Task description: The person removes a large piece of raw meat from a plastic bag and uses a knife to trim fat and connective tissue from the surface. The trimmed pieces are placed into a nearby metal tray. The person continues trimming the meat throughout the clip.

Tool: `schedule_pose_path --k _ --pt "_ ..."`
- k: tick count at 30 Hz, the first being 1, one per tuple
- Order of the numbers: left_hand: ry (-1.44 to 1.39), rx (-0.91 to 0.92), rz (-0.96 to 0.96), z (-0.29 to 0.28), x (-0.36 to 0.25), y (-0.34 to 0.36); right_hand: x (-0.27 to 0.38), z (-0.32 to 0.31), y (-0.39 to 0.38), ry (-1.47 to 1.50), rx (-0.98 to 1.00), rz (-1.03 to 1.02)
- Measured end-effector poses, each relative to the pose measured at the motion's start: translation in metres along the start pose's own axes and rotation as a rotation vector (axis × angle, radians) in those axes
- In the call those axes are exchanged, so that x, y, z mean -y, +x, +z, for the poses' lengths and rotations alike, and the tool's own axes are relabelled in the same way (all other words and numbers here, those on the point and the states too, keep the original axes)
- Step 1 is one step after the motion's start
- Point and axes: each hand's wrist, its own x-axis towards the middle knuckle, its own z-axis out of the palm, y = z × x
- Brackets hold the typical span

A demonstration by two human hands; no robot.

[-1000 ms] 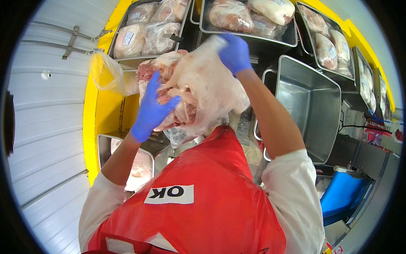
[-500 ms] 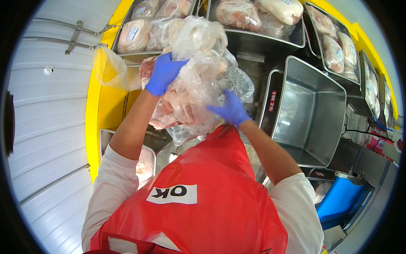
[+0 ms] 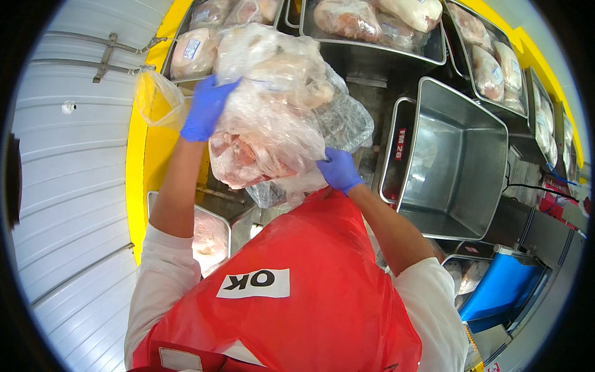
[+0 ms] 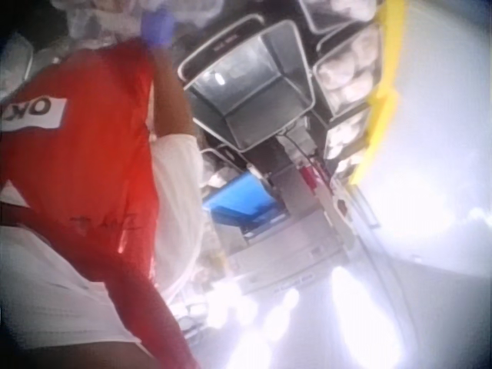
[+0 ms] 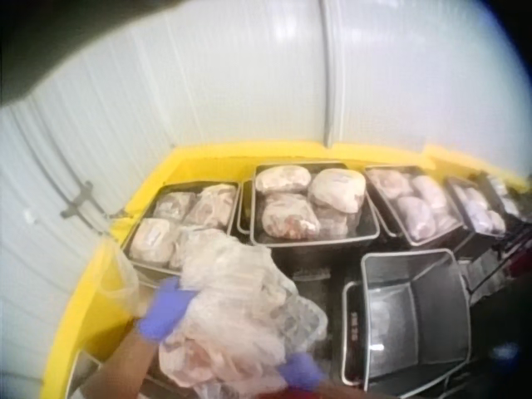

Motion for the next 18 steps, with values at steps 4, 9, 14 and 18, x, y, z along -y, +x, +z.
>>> schedule_pose_path --k 4,9,14,18 --pt "-0.134 -0.091 0.108 -0.061 -0.004 -0.024 0.073 -0.017 -0.015 -0.059 0.002 -0.062" --pt "-0.042 0.011 -0.025 -0.094 0.006 -0.058 0.173 -0.037 0.0 -0.071 -0.118 -0.38" --pt "0.173 0.372 0.32 -0.034 0.006 -0.105 0.283 -0.007 0.055 -0.022 0.086 -0.663" --pt "0.684 0.101 0.301 0.01 0.056 -0.081 0.331 0.043 0.095 0.046 0.113 -0.817"
